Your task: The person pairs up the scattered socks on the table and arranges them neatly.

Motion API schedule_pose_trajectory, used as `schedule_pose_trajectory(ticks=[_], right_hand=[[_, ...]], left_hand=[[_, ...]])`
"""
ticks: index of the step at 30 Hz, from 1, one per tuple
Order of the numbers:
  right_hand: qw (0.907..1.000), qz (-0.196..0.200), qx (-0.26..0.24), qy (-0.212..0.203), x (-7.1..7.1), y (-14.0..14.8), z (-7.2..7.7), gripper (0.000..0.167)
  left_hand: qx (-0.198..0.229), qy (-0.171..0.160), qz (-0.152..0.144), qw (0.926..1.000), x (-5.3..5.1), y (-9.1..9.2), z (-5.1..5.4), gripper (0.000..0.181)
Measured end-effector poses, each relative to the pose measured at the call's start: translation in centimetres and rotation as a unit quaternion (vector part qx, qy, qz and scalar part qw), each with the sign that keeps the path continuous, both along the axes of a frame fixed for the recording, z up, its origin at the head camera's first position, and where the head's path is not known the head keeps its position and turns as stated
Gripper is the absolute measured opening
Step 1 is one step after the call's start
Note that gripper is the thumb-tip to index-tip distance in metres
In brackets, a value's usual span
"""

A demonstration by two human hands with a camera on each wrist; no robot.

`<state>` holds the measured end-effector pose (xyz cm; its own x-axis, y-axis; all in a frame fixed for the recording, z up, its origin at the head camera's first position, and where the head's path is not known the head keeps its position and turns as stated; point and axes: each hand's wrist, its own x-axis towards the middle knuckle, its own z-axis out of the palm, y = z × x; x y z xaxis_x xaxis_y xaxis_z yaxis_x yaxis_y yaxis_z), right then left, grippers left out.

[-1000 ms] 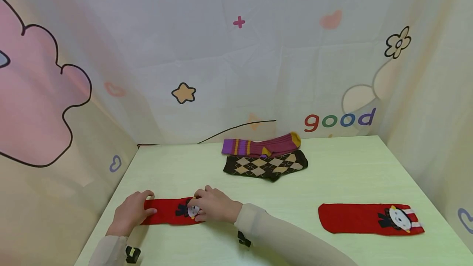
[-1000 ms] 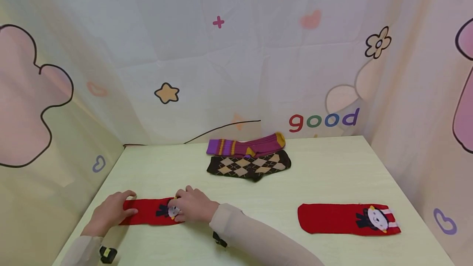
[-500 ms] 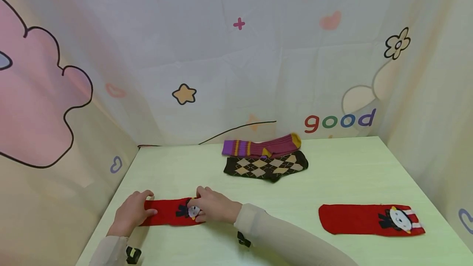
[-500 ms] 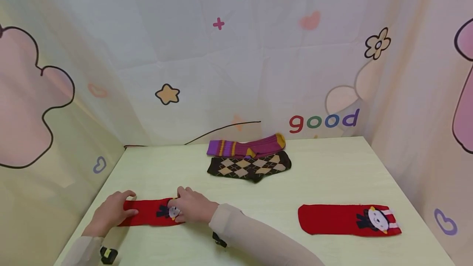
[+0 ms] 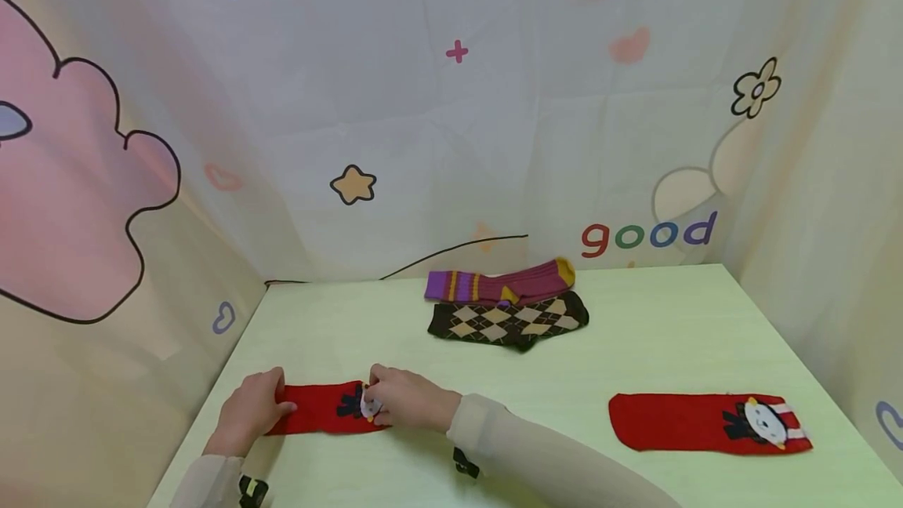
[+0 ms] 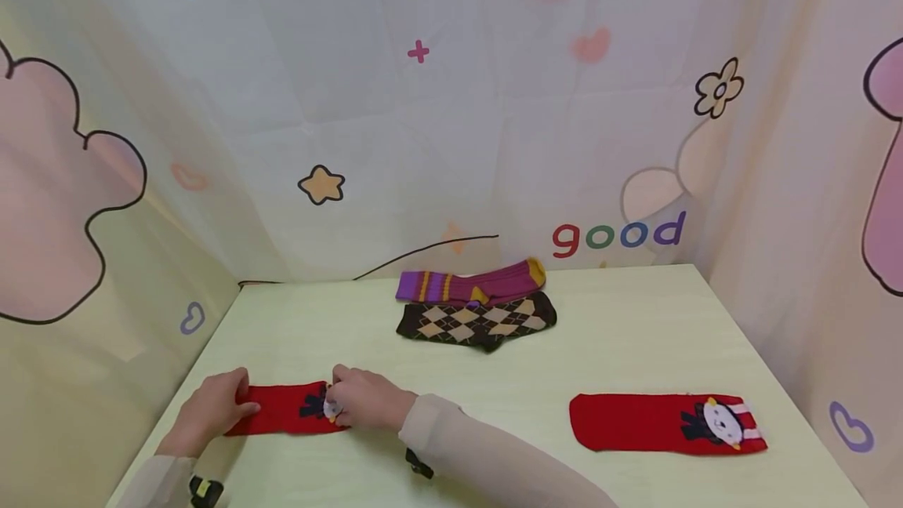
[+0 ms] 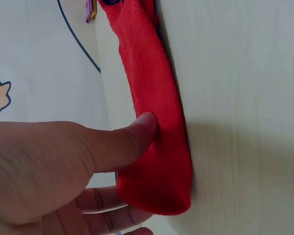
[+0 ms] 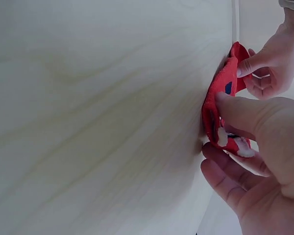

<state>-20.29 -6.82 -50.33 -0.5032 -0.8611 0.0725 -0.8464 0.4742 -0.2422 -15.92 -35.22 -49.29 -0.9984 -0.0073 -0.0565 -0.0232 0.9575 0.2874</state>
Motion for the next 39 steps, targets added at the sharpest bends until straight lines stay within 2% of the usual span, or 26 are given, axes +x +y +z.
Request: schedule_pose_trajectory(ticks=[4, 8, 13, 20, 28, 35, 39], right_hand=[[0.9999, 0.002, 0.006, 0.013, 0.0, 0.0, 0.0, 0.025], [0.9997, -0.004, 0.009, 0.023, 0.1, 0.1, 0.1, 0.028], [0.9997, -0.015, -0.009, 0.015, 0.4, 0.1, 0.5, 0.037], [0.9984, -0.014, -0.046, 0.029, 0.6, 0.5, 0.7, 0.045], [0.9969, -0.010, -0.074, 0.025, 0.8, 1.1, 1.3, 0.051], [0.9962, -0.019, -0.080, 0.027, 0.8, 1.6, 1.7, 0.050], [0.9957, -0.019, -0.084, 0.033, 0.8, 2.1, 1.9, 0.051]], left_hand=[[0.001, -0.017, 0.014, 0.9997, 0.1, 0.0, 0.2, 0.035], [-0.004, -0.016, 0.014, 0.9998, 0.2, -0.2, 0.4, 0.029], [0.003, 0.001, 0.007, 1.0000, 0.4, -0.5, 0.8, 0.022], [0.032, 0.024, -0.010, 0.9992, 0.5, -1.0, 0.9, 0.013], [0.045, 0.066, -0.042, 0.9959, 0.7, -1.4, 1.5, 0.015], [0.055, 0.066, -0.047, 0.9952, 0.7, -1.2, 2.0, 0.017], [0.056, 0.077, -0.050, 0.9942, 0.8, -1.0, 2.3, 0.019]])
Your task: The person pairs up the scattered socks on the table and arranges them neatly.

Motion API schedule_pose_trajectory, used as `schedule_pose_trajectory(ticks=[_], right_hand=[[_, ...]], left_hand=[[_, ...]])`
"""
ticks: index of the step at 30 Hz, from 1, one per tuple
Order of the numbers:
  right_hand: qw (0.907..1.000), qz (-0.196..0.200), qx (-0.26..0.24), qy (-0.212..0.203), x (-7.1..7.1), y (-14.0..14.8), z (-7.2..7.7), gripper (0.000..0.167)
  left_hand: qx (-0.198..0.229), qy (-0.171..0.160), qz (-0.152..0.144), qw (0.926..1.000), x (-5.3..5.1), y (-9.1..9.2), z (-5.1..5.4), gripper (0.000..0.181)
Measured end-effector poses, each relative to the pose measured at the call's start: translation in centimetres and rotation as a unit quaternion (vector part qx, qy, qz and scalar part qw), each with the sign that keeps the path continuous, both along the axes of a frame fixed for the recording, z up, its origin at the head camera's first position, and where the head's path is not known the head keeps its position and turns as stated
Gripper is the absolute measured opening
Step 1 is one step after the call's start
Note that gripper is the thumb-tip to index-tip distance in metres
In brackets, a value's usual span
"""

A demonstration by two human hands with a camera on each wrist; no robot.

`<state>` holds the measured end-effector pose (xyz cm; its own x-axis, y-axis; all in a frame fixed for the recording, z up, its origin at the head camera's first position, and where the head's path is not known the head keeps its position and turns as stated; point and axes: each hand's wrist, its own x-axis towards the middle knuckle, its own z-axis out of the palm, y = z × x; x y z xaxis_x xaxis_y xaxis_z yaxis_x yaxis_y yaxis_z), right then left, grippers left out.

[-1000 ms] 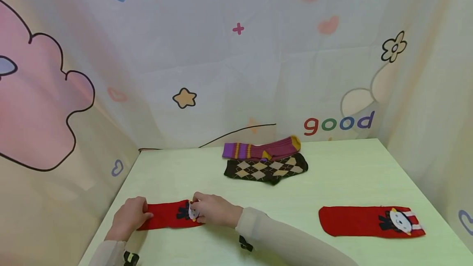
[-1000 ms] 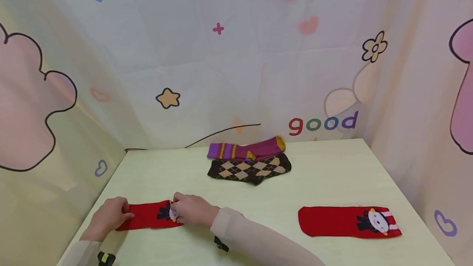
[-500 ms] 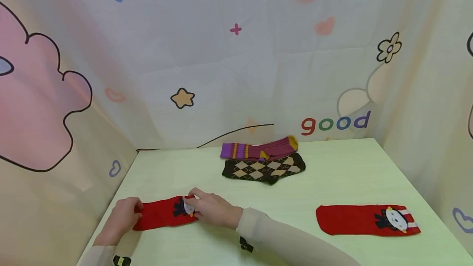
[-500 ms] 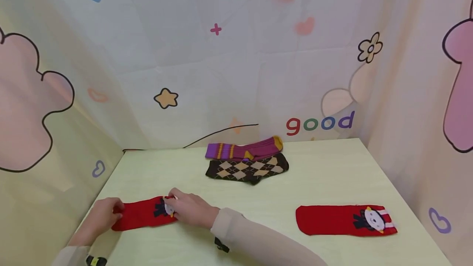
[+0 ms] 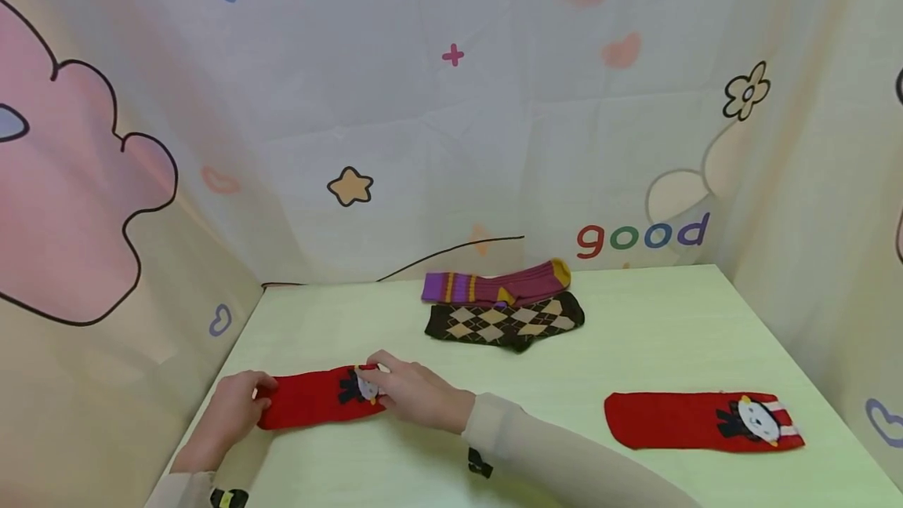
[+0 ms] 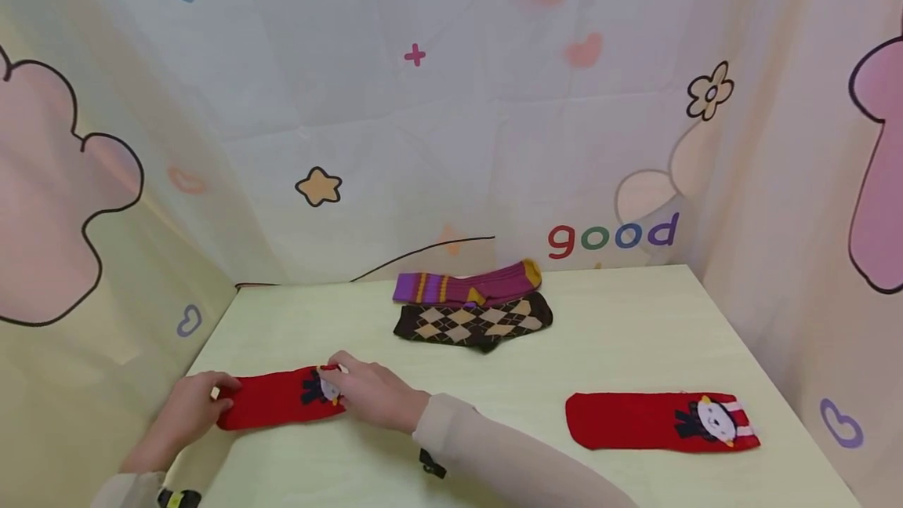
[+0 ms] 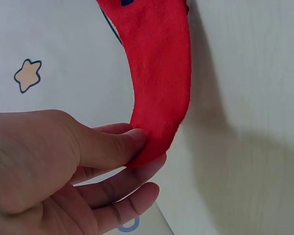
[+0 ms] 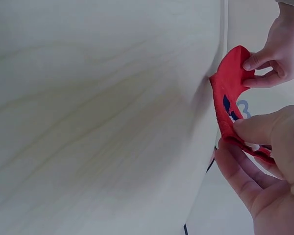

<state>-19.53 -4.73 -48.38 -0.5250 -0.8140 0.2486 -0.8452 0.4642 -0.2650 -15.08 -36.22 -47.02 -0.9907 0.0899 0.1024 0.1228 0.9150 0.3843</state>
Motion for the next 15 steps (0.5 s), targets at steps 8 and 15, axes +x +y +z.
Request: schedule_pose_trajectory(ticks=[8, 15], right_hand=[[0.9998, -0.002, -0.012, 0.015, -0.3, 0.7, 0.4, 0.052], [0.9999, 0.003, -0.010, -0.009, -0.3, 1.2, 0.7, 0.052]], left_hand=[[-0.005, 0.018, 0.000, 0.9998, -0.1, 0.2, 0.3, 0.021], [0.009, 0.021, 0.002, 0.9997, 0.1, 0.9, 0.9, 0.021]])
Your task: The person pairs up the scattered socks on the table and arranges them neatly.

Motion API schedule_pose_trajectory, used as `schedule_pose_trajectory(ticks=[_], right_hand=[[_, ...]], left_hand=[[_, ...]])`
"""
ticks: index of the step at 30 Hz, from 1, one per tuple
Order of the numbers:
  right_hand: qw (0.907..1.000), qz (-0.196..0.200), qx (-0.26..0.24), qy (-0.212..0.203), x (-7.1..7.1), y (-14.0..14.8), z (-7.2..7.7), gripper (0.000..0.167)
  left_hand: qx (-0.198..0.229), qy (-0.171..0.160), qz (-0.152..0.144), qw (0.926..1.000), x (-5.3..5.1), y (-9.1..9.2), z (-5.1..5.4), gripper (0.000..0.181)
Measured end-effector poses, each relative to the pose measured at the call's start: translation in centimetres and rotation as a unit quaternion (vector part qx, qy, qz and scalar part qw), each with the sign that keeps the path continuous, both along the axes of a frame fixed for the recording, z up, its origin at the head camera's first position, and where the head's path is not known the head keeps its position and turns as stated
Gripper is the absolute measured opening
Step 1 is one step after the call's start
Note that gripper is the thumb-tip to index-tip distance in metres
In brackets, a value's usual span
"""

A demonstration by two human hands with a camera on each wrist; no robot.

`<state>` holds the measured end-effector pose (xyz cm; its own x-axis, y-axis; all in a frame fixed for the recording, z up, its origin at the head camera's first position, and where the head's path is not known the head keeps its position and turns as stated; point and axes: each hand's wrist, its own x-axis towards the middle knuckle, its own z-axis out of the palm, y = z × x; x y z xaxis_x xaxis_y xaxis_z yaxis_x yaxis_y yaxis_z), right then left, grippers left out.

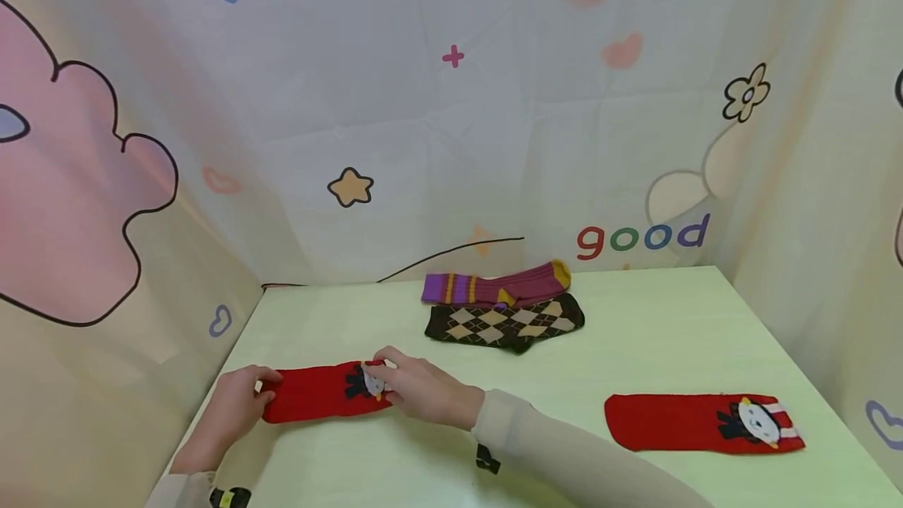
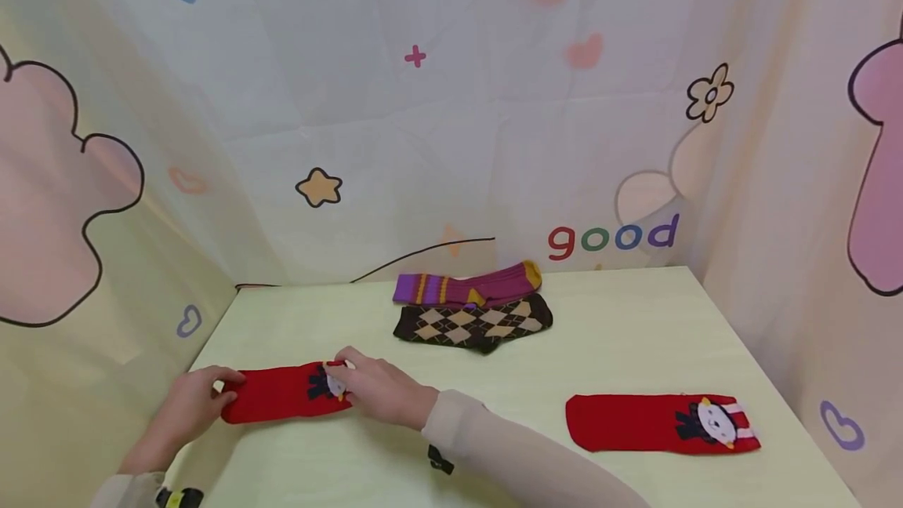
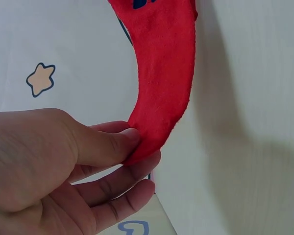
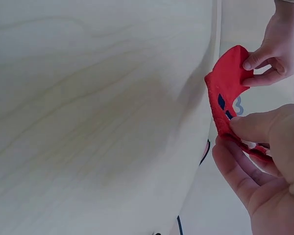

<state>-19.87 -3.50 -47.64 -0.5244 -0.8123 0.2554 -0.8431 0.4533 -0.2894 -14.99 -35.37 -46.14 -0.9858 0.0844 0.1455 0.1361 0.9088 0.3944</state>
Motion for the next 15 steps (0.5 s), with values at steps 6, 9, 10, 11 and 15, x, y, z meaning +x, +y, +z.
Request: schedule_pose_trajectory(ticks=[6, 9, 10, 11, 15], right_hand=[[0.9996, 0.000, 0.000, -0.030, 0.0, 0.8, 0.8, 0.052], [0.9994, -0.002, 0.001, -0.035, -0.1, 1.3, 1.1, 0.052], [0.9993, -0.004, 0.001, -0.037, -0.1, 1.5, 1.2, 0.052], [0.9993, -0.004, 0.002, -0.036, -0.1, 1.6, 1.2, 0.051], [0.9997, -0.006, 0.007, -0.024, -0.4, 2.1, 1.5, 0.048]], left_hand=[[0.009, 0.010, -0.006, 0.9999, 0.0, 0.5, 0.3, 0.021], [0.014, 0.018, -0.012, 0.9997, 0.0, 0.7, 0.3, 0.021], [0.016, 0.020, -0.014, 0.9996, 0.0, 0.7, 0.4, 0.021], [0.018, 0.021, -0.016, 0.9995, 0.0, 0.8, 0.4, 0.021], [0.027, 0.019, -0.017, 0.9993, -0.1, 1.1, 0.6, 0.021]])
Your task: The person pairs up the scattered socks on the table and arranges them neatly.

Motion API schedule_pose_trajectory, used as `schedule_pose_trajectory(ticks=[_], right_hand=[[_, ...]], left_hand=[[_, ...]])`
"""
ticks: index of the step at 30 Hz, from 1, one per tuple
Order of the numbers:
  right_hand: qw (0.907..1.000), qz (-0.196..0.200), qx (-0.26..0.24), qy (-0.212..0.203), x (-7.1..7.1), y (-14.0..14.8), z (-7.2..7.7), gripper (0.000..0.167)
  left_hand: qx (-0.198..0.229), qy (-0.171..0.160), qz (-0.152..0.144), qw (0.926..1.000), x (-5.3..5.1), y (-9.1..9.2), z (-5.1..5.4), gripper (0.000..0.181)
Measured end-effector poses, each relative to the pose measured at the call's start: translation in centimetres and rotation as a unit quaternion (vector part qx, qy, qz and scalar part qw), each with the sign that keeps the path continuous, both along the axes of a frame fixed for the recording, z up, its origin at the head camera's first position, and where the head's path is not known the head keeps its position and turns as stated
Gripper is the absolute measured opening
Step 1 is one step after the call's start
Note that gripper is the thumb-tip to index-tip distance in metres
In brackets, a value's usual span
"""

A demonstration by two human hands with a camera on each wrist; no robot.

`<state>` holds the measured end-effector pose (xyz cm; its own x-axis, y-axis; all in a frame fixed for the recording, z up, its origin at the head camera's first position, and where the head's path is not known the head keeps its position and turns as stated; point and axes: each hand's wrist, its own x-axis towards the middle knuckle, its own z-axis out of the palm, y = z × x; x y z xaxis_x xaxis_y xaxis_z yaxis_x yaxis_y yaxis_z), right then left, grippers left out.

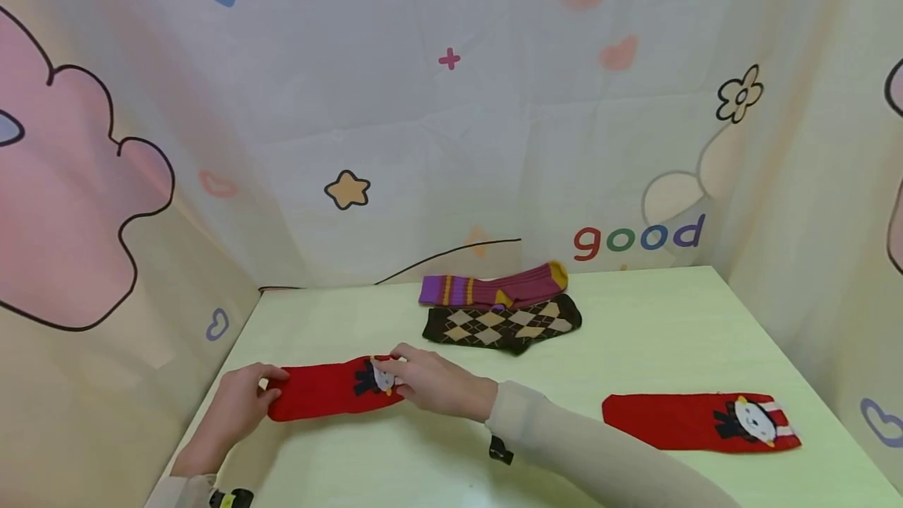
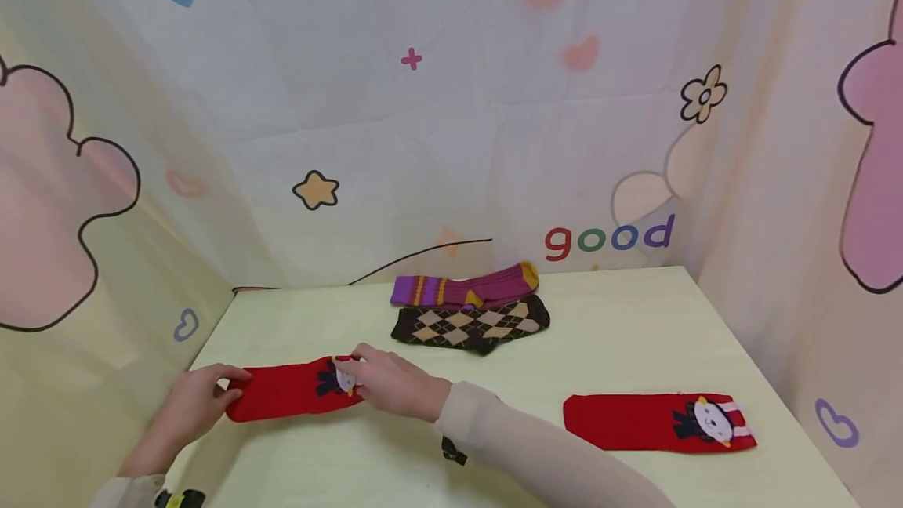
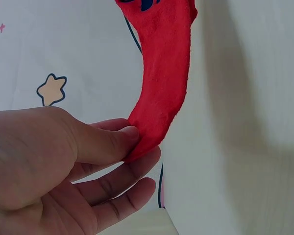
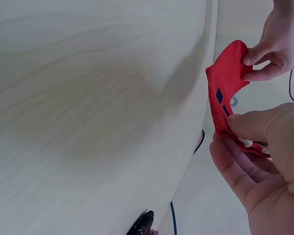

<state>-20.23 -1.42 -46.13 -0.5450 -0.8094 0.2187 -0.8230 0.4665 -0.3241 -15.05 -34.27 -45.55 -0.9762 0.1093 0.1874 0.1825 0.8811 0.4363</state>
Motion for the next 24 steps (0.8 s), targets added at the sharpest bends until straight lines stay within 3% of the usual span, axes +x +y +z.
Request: schedule_pose_trajectory(ticks=[14, 24], right_hand=[[0.9989, 0.012, -0.018, 0.040, -0.2, 1.7, 0.5, 0.048], [0.9980, 0.010, -0.048, 0.039, 0.0, 3.1, 1.2, 0.046]], left_hand=[[0.008, 0.001, -0.008, 0.9999, -0.3, 1.0, 0.6, 0.020], [0.017, -0.013, -0.001, 0.9998, -0.3, 1.9, 1.4, 0.021]])
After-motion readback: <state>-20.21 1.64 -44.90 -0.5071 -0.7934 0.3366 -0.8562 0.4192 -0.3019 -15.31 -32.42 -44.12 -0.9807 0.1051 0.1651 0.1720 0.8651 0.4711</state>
